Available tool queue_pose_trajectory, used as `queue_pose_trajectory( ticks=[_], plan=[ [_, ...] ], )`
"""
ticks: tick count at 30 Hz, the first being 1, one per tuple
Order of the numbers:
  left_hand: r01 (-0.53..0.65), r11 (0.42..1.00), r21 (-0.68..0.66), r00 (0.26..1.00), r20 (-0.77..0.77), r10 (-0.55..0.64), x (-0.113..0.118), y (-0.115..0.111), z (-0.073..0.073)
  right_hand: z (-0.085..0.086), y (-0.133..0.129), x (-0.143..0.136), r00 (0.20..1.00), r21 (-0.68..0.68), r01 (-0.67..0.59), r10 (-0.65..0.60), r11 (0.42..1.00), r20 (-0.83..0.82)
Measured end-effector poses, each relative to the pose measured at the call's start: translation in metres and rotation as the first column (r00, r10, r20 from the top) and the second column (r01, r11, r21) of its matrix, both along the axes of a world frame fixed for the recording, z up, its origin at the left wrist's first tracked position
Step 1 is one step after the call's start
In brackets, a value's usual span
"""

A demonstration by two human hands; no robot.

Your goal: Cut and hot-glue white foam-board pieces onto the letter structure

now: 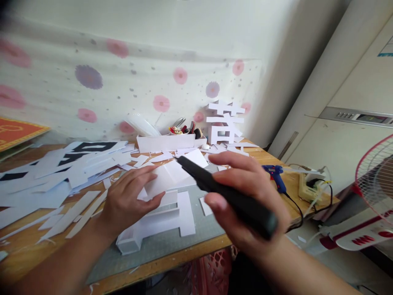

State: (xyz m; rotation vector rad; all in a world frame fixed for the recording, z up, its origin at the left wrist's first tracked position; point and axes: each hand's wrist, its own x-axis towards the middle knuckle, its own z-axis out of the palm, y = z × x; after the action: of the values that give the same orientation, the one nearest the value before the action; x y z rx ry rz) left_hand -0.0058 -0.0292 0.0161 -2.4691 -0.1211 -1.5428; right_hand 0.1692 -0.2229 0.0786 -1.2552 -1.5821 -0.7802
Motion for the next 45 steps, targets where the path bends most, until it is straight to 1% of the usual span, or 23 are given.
queue_pose_trajectory(
  ticks=[4,10,15,22,27,34,39,42,45],
  plan=[
    [0.023,1.000,0.018,1.000,0.010,-0.023,0.001,-0.002,0.000,-0.011,0.010,-0.008,0.993,0.030,-0.086,0.088,0.996,-0.073],
    [0.041,0.999,0.005,0.999,0.019,-0.041,-0.002,-0.006,0.001,-0.018,0.017,-0.012,0.989,0.060,-0.116,0.121,0.991,-0.086],
    [0.029,1.000,0.005,0.999,0.029,-0.029,-0.003,-0.006,0.001,-0.018,0.021,-0.016,0.991,0.082,-0.092,0.099,0.992,-0.089],
    [0.020,1.000,-0.001,0.999,0.030,-0.020,-0.003,-0.007,0.002,-0.021,0.021,-0.021,0.988,0.097,-0.094,0.105,0.991,-0.110],
    [0.025,0.999,0.023,0.998,0.062,-0.026,-0.002,-0.006,0.004,-0.020,0.021,-0.020,0.986,0.127,-0.133,0.143,0.983,-0.079],
    [0.041,0.999,0.026,0.997,0.063,-0.042,-0.003,-0.007,0.004,-0.023,0.022,-0.020,0.984,0.113,-0.148,0.158,0.982,-0.082],
    [0.042,0.997,0.068,0.998,0.050,-0.046,-0.003,-0.008,0.004,-0.021,0.021,-0.021,0.980,0.107,-0.153,0.164,0.982,-0.109],
    [0.038,0.995,0.088,0.997,0.057,-0.043,-0.005,-0.006,0.005,-0.018,0.017,-0.021,0.984,0.089,-0.153,0.160,0.984,-0.081],
    [0.009,0.995,0.103,0.997,0.072,-0.016,-0.006,-0.004,0.007,-0.015,0.013,-0.022,0.986,0.063,-0.156,0.159,0.986,-0.048]
  ],
)
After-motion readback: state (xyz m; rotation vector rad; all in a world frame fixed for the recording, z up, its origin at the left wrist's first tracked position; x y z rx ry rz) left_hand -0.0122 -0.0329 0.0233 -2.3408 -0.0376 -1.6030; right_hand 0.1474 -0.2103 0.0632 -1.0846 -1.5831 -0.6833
